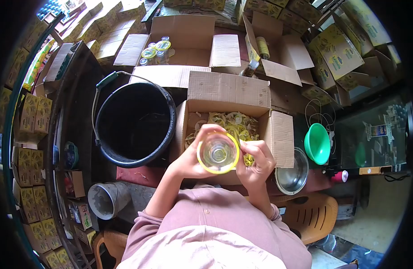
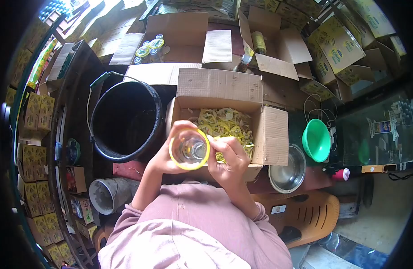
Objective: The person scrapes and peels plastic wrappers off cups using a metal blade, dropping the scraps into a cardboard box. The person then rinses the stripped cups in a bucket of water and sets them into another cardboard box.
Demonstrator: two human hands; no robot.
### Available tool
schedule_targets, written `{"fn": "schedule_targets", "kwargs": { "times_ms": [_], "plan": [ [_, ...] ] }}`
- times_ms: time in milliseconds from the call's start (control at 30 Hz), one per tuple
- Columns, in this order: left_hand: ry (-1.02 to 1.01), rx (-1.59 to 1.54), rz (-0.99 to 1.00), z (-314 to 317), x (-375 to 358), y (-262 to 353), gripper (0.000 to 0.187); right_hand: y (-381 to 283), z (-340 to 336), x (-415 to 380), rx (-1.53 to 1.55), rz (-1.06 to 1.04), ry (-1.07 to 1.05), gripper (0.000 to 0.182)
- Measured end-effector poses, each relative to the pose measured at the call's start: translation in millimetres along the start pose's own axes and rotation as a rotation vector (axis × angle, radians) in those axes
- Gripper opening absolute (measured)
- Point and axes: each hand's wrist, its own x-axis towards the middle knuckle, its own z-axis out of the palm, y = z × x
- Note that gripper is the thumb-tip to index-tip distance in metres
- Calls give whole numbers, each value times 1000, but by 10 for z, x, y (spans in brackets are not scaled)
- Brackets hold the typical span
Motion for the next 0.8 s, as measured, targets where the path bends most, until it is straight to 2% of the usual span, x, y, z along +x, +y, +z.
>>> {"fn": "schedule_targets", "kwargs": {
  "times_ms": [67,167,200,300,400,500,633,800],
  "plan": [
    [-34,81,19,4,-2,-14,82,6,-7,-8,-5,10,8,19],
    [86,-179,16,108,9,-81,82,-11,-23,-19,-28,0,52,18],
    [86,31,66,98,30,-55,83,-20,-16,-32,-56,-15,71,17],
    [98,180,151,77,19,-96,81,-27,-16,-31,-119,-38,102,19],
    [163,-84,21,72,-10,-101,80,-31,-48,-16,-128,-13,101,19],
    [266,-229,-12,86,-21,-144,77,-30,-57,-16,-119,2,97,19],
    [275,-358,-8,139,-8,-154,78,-72,-39,-31,-75,0,99,20],
    [267,-230,-10,171,-25,-141,80,-69,8,-43,-64,0,86,19]
  ]
}}
